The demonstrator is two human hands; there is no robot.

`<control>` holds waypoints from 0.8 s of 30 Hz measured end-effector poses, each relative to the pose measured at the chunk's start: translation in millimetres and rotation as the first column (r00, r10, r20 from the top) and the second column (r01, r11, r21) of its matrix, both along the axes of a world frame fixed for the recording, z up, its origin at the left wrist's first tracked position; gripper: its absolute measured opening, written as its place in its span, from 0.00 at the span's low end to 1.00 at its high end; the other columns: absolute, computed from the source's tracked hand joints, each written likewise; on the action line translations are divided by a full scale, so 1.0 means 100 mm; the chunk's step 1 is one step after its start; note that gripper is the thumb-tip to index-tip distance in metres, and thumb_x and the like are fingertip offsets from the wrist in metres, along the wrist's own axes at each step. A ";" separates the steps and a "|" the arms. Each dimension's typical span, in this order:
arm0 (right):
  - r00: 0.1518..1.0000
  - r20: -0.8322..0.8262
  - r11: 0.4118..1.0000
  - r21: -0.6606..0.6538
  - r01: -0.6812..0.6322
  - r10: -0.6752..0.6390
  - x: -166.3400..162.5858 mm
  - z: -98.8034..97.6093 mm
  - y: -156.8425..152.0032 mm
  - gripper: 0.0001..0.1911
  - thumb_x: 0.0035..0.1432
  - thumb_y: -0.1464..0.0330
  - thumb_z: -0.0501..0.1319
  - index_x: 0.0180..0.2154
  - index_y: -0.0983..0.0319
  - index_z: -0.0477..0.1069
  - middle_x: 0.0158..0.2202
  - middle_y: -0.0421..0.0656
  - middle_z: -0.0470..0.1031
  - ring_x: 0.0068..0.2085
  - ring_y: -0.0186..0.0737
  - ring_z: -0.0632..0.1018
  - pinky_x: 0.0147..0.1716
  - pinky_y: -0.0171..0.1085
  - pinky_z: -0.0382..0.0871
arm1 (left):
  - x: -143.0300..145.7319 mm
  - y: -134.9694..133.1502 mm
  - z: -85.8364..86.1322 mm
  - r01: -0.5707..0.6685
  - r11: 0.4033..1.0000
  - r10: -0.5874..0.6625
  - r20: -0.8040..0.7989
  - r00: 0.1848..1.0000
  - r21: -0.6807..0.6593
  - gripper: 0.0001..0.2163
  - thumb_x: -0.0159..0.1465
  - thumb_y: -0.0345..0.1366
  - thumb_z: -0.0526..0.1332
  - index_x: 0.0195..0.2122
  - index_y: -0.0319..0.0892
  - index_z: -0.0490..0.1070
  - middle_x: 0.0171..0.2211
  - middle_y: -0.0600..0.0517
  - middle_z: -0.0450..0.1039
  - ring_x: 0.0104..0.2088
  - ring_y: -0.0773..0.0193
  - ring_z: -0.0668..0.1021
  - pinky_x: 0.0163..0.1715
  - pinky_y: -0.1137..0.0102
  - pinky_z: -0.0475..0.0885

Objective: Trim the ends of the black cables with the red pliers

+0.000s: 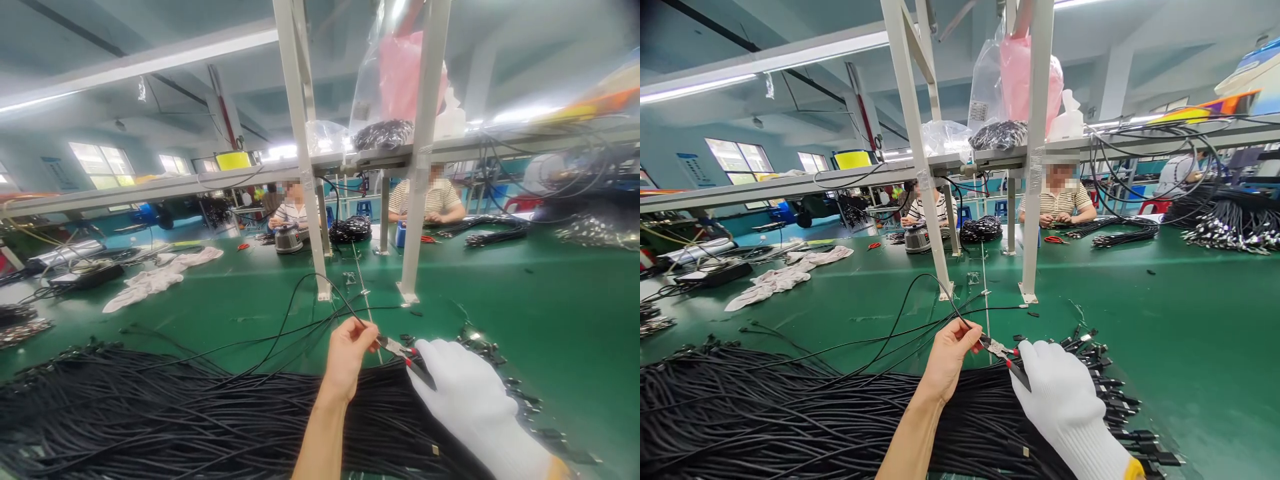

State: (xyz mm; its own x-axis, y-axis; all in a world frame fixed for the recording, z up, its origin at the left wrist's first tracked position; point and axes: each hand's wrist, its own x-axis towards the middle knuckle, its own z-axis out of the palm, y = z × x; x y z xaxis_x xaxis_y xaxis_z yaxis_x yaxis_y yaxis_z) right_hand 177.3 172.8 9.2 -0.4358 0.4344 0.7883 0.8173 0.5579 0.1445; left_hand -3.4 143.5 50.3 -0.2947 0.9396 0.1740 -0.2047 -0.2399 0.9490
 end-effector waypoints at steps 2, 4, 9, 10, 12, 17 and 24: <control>1.000 0.003 0.999 0.029 0.025 -0.025 -0.01 0.00 0.00 0.09 0.61 0.63 0.57 0.31 0.60 0.70 0.24 0.40 0.66 0.27 0.39 0.67 0.29 0.38 0.50 | 0.00 -0.01 0.02 0.005 1.000 -0.005 0.004 1.000 -0.003 0.10 0.52 0.40 0.72 0.26 0.39 0.75 0.23 0.55 0.72 0.25 0.69 0.72 0.29 0.72 0.66; 1.000 0.014 0.998 0.048 0.028 -0.028 -0.01 0.00 0.00 0.09 0.61 0.64 0.56 0.30 0.59 0.69 0.23 0.40 0.66 0.26 0.39 0.67 0.28 0.38 0.50 | 0.00 -0.02 0.04 0.008 1.000 -0.008 0.003 1.000 -0.004 0.11 0.52 0.40 0.72 0.26 0.39 0.75 0.22 0.55 0.72 0.24 0.69 0.71 0.29 0.72 0.66; 1.000 0.016 1.000 0.007 0.009 -0.009 -0.01 0.00 0.01 0.09 0.60 0.66 0.56 0.27 0.58 0.66 0.21 0.38 0.66 0.23 0.38 0.69 0.27 0.38 0.50 | -0.03 -0.04 0.06 0.059 0.998 -0.059 -0.010 0.998 -0.025 0.12 0.52 0.42 0.73 0.25 0.38 0.76 0.23 0.54 0.73 0.25 0.68 0.72 0.29 0.72 0.67; 1.000 0.016 1.000 -0.023 0.007 -0.007 0.00 0.00 0.02 0.09 0.59 0.65 0.57 0.26 0.57 0.65 0.21 0.37 0.66 0.22 0.37 0.68 0.26 0.37 0.49 | -0.04 -0.05 0.06 0.081 0.996 -0.082 -0.014 0.997 -0.032 0.12 0.52 0.42 0.72 0.26 0.38 0.77 0.24 0.53 0.74 0.26 0.68 0.73 0.30 0.71 0.68; 1.000 0.028 0.995 -0.098 0.007 -0.004 0.02 0.00 0.03 0.10 0.58 0.65 0.58 0.25 0.57 0.64 0.20 0.36 0.66 0.20 0.36 0.69 0.24 0.36 0.49 | -0.06 -0.06 0.07 0.134 0.990 -0.135 -0.017 0.991 -0.046 0.11 0.54 0.41 0.72 0.30 0.38 0.79 0.28 0.51 0.77 0.29 0.66 0.75 0.34 0.70 0.70; 0.997 0.070 0.964 -0.263 0.029 -0.011 0.08 0.02 0.02 0.09 0.58 0.66 0.58 0.25 0.57 0.63 0.20 0.34 0.67 0.20 0.35 0.70 0.22 0.34 0.49 | -0.08 -0.08 0.07 0.198 0.977 -0.204 -0.063 0.977 -0.083 0.12 0.52 0.33 0.72 0.38 0.40 0.80 0.33 0.48 0.80 0.36 0.61 0.78 0.45 0.65 0.71; 0.996 0.085 0.931 -0.360 0.063 -0.035 0.08 0.07 0.01 0.08 0.58 0.65 0.58 0.27 0.57 0.64 0.22 0.36 0.68 0.21 0.35 0.71 0.23 0.34 0.51 | -0.04 -0.02 0.02 0.088 0.995 -0.093 -0.122 0.988 -0.041 0.06 0.51 0.31 0.70 0.32 0.40 0.80 0.30 0.49 0.80 0.34 0.59 0.79 0.41 0.65 0.73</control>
